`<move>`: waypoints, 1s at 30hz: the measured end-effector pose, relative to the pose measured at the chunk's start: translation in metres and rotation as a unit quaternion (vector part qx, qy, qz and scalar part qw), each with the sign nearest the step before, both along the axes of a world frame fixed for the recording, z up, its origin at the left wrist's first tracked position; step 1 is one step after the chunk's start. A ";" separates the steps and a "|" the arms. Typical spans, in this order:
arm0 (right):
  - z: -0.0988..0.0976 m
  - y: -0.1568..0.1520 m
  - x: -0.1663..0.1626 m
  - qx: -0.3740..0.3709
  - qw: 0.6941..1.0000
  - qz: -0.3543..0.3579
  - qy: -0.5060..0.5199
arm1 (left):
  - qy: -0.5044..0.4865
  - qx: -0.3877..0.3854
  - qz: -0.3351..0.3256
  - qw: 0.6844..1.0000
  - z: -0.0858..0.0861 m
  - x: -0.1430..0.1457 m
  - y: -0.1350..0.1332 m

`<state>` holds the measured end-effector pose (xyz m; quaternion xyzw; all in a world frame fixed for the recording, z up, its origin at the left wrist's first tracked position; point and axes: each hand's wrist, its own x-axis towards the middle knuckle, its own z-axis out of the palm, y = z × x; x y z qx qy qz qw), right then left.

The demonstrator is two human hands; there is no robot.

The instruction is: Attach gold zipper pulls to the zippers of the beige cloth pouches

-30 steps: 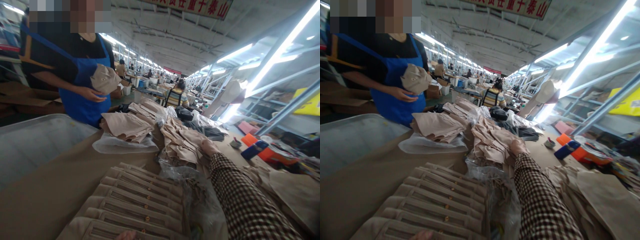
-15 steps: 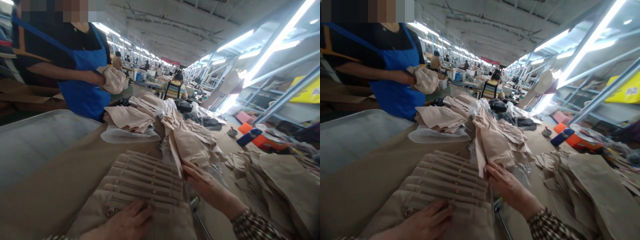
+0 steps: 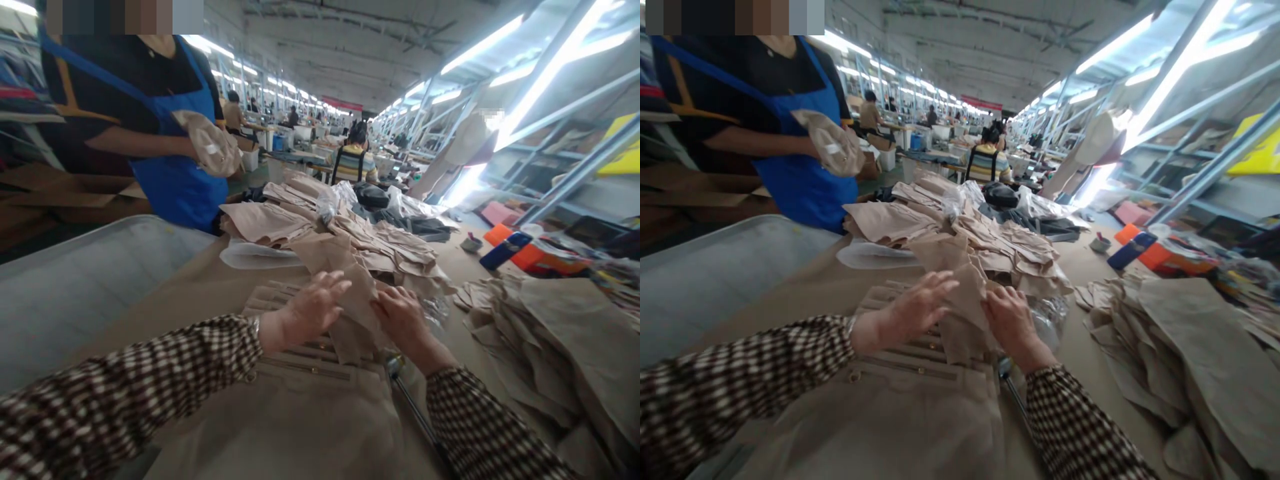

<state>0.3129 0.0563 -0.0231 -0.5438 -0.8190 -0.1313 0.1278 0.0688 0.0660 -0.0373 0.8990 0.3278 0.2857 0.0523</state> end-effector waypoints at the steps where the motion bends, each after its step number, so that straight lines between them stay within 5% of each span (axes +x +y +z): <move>1: 0.001 -0.005 -0.010 0.005 0.999 0.023 -0.037 | 0.005 0.005 0.019 1.000 0.003 0.005 0.011; 5: 0.003 -0.038 -0.040 -0.014 0.988 0.143 -0.056 | 0.091 -0.034 0.015 0.995 0.007 0.009 0.037; 8: -0.001 -0.047 -0.038 -0.044 0.976 0.206 0.048 | 0.130 -0.044 -0.007 0.991 0.003 -0.004 0.036; 12: -0.006 -0.003 -0.017 -0.008 0.963 0.025 0.267 | 0.124 0.019 -0.042 0.991 -0.006 -0.018 0.027; 16: -0.004 0.062 -0.026 -0.225 0.944 -0.087 0.225 | 0.150 0.091 -0.054 0.983 -0.011 -0.017 0.022; 18: 0.002 0.083 -0.038 -0.243 0.942 -0.093 0.214 | 0.155 0.119 -0.048 0.980 -0.010 -0.018 0.021; 22: 0.039 0.105 -0.041 -0.209 0.936 -0.100 0.265 | 0.144 0.160 -0.019 0.976 0.005 -0.037 0.016; 27: 0.103 0.118 -0.007 -0.164 0.843 -0.105 0.502 | 0.133 0.161 0.055 0.976 0.023 -0.061 0.008; 30: 0.110 0.120 0.009 -0.178 0.825 -0.126 0.521 | 0.135 0.096 0.055 0.985 0.016 -0.059 0.008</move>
